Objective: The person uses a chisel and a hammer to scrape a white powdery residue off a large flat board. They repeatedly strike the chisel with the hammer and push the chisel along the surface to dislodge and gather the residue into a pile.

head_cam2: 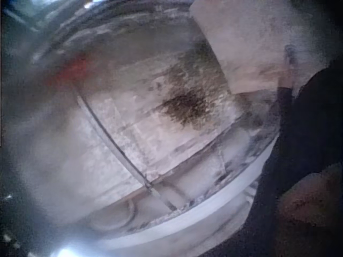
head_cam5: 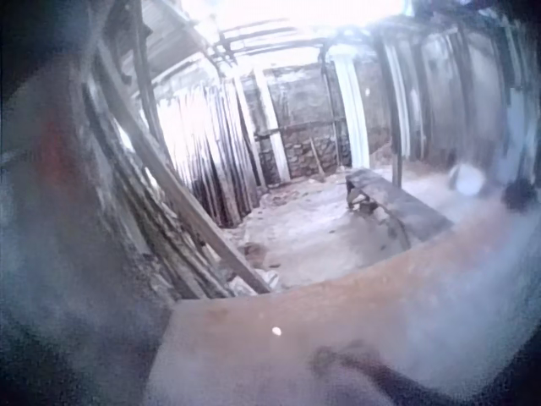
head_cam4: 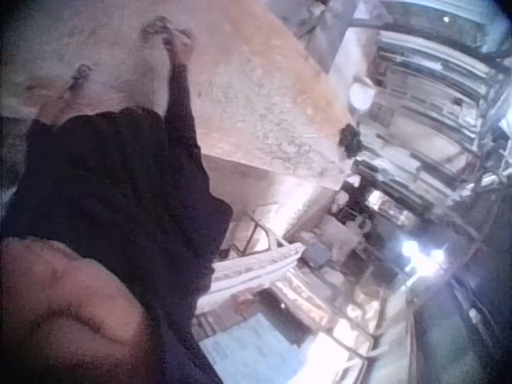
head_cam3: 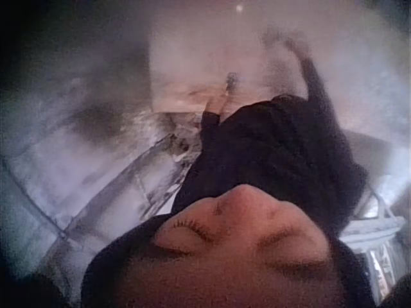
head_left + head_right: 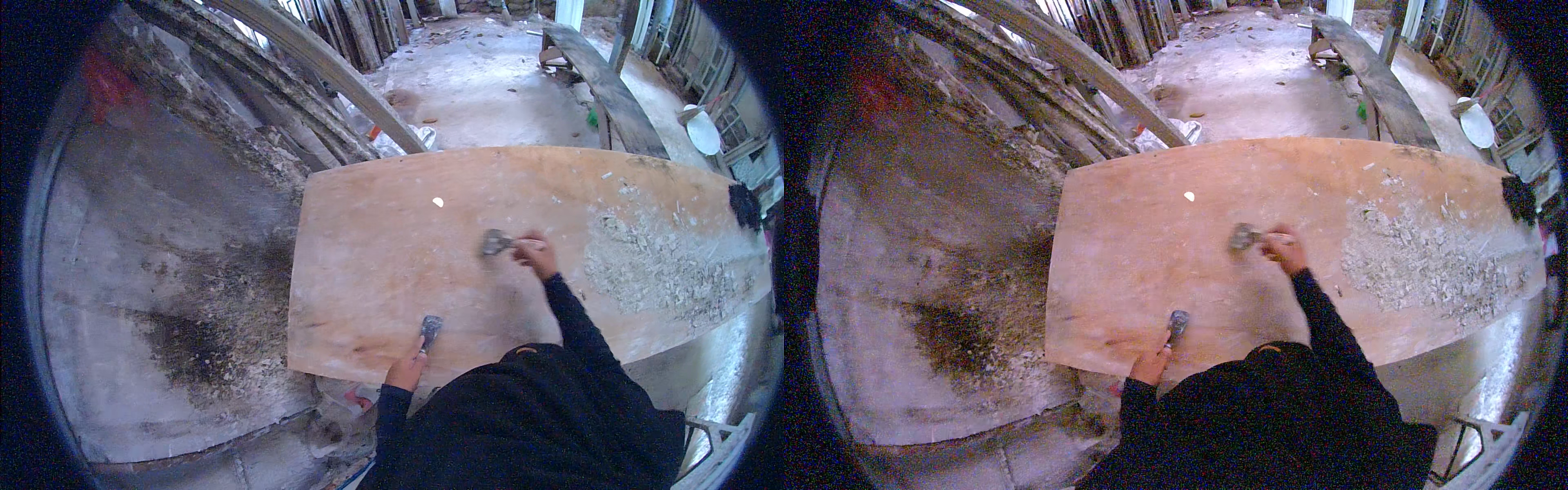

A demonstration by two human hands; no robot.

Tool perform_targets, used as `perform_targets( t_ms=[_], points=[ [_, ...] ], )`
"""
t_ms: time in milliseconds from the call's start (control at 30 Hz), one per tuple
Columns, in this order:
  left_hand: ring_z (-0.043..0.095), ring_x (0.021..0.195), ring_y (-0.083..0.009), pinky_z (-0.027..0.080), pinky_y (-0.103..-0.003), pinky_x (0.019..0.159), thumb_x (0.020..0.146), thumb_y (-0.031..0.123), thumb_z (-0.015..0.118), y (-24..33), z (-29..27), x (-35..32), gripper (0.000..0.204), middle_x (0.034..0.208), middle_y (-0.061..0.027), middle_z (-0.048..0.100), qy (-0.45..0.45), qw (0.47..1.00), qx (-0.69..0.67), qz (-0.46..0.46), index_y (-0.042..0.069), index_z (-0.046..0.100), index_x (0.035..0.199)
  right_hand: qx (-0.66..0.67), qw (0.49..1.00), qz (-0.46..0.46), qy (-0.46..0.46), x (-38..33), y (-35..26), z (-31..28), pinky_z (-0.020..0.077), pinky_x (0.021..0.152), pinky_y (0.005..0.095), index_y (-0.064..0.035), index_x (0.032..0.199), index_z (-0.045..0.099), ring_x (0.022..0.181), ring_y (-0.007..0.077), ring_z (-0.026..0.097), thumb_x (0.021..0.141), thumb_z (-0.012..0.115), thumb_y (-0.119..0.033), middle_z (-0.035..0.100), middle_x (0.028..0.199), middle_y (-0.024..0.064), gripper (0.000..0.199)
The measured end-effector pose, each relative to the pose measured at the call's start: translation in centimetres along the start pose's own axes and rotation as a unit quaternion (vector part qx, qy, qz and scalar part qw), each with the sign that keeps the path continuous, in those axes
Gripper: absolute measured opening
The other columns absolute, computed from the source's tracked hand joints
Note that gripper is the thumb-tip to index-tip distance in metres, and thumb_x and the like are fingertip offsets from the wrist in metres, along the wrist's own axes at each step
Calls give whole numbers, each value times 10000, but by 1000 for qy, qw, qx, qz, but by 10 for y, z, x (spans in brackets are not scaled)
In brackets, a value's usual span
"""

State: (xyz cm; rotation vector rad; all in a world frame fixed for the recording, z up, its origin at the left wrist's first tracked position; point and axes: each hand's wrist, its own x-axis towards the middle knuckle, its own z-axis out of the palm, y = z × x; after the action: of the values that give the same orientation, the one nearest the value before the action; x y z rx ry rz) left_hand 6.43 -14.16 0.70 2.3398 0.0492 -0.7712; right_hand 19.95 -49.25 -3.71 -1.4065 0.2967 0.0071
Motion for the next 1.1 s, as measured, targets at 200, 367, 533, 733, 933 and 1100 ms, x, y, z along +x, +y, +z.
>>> perform_targets(
  t_ms=[200, 367, 533, 733, 933, 1100],
  points=[
    [577, 687, -337, 445, -378, 656, 836, 353, 424, -5, -9, 11, 433, 732, -219, 572, 0, 1000, -10, -9, 270, 389, 1260, -285, 912, -108, 275, -78, -49, -141, 427, 456, 264, -86, 737, 520, 472, 140, 527, 747, 558, -140, 540, 573, 55, 67],
    [536, 558, -207, 433, -325, 570, 830, 313, 455, -13, -30, -4, 405, 605, -118, 534, -2, 997, -71, -31, 258, 441, 1231, -407, 836, -240, 278, -96, -71, -80, 404, 477, 264, -28, 693, 521, 542, 99, 500, 744, 537, -91, 506, 582, 25, 82],
    [490, 517, -124, 413, -273, 525, 828, 264, 476, -4, -51, -41, 401, 582, -40, 488, 41, 987, -96, -121, 208, 460, 1225, -185, 973, -82, -112, -83, -12, 92, 455, 637, 259, -54, 883, 560, 697, 106, 549, 748, 640, -154, 590, 790, 23, 187],
    [458, 485, -109, 408, -264, 510, 834, 213, 481, -41, -37, -50, 389, 597, -9, 482, 46, 967, -215, -131, 194, 470, 1222, -221, 927, -166, -252, -91, 23, 197, 457, 635, 323, -76, 874, 566, 679, 216, 584, 745, 625, -215, 599, 729, 95, 199],
    [461, 480, -103, 406, -260, 501, 837, 223, 481, -41, -30, -56, 390, 604, -24, 487, 43, 967, -213, -134, 210, 466, 1226, -23, 986, 57, -158, -76, 25, 91, 482, 526, 262, -52, 837, 561, 593, 116, 568, 735, 641, -183, 597, 716, 44, 185],
    [464, 474, -109, 401, -259, 474, 834, 230, 476, -54, -27, -35, 398, 571, -23, 468, 40, 989, -100, -100, 223, 457, 1232, -118, 989, 36, 80, -115, -37, -91, 467, 445, 253, -50, 735, 529, 479, 119, 545, 730, 576, -105, 538, 577, 26, 73]
  ],
)
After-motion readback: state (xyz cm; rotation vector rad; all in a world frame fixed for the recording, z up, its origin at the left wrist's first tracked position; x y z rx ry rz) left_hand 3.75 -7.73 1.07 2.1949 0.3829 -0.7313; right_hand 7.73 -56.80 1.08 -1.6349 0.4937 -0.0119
